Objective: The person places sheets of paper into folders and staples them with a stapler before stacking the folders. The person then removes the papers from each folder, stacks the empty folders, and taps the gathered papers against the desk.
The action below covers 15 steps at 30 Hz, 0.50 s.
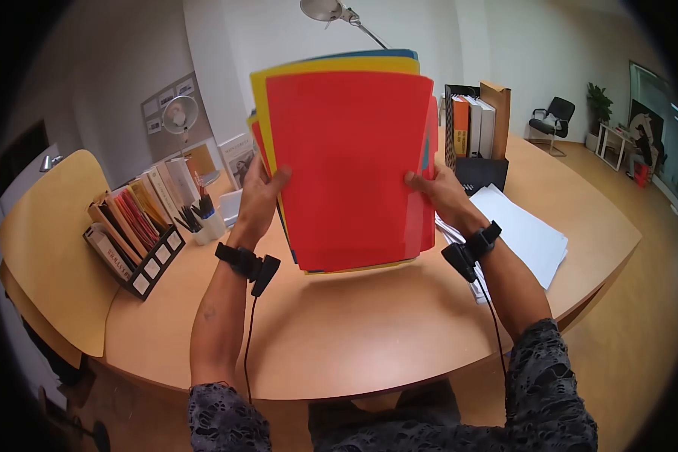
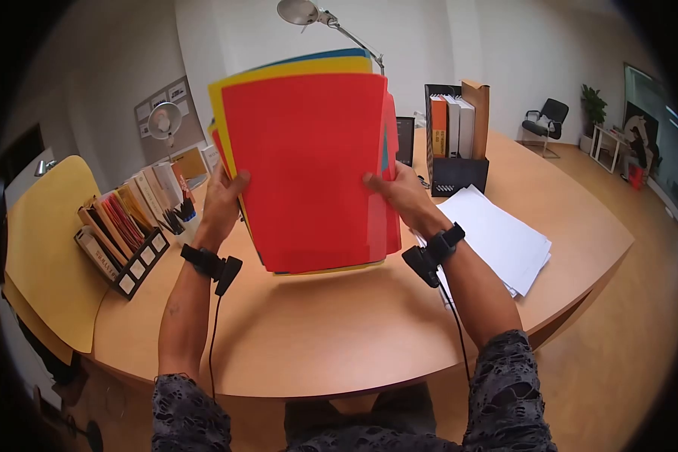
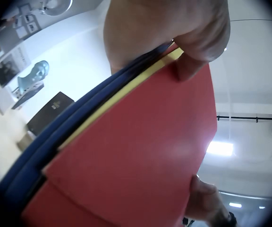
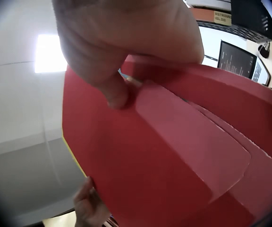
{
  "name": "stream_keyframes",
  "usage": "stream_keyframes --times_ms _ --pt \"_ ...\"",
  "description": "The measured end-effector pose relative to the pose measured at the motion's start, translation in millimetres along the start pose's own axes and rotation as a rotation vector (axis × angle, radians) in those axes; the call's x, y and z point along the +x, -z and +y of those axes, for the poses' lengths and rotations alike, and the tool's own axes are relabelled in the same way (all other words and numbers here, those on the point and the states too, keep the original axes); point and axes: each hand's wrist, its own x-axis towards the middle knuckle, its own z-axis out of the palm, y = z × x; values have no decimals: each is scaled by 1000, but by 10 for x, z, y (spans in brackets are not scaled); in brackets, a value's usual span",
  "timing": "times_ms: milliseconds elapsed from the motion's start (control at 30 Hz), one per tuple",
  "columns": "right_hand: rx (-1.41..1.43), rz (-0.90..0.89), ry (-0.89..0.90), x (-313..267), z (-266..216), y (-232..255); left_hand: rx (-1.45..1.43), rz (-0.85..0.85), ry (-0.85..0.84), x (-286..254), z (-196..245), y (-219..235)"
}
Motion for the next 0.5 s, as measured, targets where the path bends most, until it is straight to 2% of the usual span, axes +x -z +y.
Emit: stream_keyframes --times_ms 33,67,100,167,233,300,333,367,433,467,500 --pt "19 -12 25 20 -42 -7 18 24 -33 45 24 26" --pt "16 -15 27 33 -92 2 -8 32 40 72 58 81" --pt "-91 -14 86 31 -141 19 -8 34 40 117 44 111" --pt "-198 -16 146 62 -186 24 221 287 -85 225 25 140" --pt "-231 46 327 128 -196 31 205 268 -102 285 38 87" --pt "-254 40 343 180 -234 -4 468 277 -257 293 129 -59" --pt "-381 106 416 233 -211 -38 433 257 -173 253 193 -113" --pt "-508 175 487 276 -197 -38 433 257 -177 275 192 -129" --pt "-523 174 518 279 -284 -65 583 292 -345 316 140 -140" --pt "-538 171 545 270 -339 -94 581 293 -345 341 82 -128" --pt "-541 170 542 295 -350 -80 627 199 -313 360 14 -117"
